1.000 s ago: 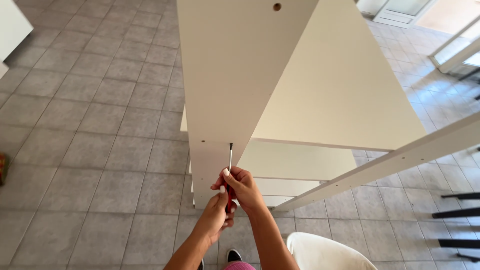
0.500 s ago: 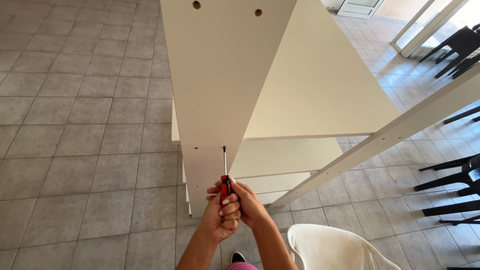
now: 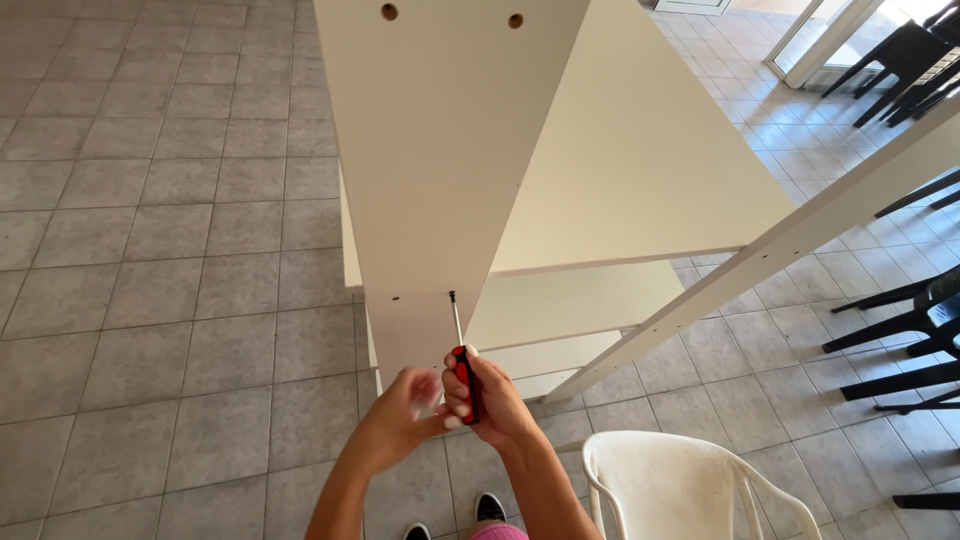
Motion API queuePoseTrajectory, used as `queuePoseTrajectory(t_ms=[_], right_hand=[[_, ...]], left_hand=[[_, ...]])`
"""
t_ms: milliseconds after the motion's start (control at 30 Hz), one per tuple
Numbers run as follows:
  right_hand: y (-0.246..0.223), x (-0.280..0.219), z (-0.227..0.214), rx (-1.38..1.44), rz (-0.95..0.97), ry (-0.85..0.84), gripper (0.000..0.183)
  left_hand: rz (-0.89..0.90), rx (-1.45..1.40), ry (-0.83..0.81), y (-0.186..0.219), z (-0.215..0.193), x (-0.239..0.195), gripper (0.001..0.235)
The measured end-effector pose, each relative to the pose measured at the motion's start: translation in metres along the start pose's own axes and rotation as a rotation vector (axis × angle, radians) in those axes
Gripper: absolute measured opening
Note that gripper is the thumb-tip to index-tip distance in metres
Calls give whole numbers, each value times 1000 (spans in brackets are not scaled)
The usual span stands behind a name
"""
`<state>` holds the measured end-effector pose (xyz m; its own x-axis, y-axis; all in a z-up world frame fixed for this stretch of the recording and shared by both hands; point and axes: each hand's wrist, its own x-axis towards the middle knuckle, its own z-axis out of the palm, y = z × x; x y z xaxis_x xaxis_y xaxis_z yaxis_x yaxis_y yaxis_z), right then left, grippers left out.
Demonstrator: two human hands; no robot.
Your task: The person uses a red-handled screwdriver to tighten screws into pre-drilled holes on the side panel of a white cabinet. They work on multiple screws in sequence, rotating the screwdriver with both hands to secure the panel.
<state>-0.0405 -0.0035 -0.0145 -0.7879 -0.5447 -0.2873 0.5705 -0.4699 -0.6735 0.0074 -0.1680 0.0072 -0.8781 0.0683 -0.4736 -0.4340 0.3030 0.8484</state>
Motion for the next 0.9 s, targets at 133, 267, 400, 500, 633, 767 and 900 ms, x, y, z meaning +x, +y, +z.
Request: queuePoseTrajectory(t_ms=[133, 267, 400, 500, 633, 767, 900], right_hand=[[19, 11, -24, 274, 92, -66, 29], [23, 14, -26, 322, 58, -65, 32], [4, -3, 40, -455, -56, 343, 40], [18, 6, 32, -1236, -61, 646, 28], [17, 4, 37, -1387, -194, 618, 30], [22, 6, -5, 273, 189, -78, 37], [40, 20, -34, 721, 283, -429, 51]], left_hand=[[196, -200, -385, 1, -16, 34, 60], [277, -465, -374, 4, -7, 60, 70], [278, -708, -204, 3, 16, 78, 41], [172, -750, -87, 11, 22, 80, 33], [146, -803, 26, 8, 30, 94, 36], [162, -1037, -113, -2, 31, 118, 31], [148, -1130, -149, -4, 31, 119, 31]])
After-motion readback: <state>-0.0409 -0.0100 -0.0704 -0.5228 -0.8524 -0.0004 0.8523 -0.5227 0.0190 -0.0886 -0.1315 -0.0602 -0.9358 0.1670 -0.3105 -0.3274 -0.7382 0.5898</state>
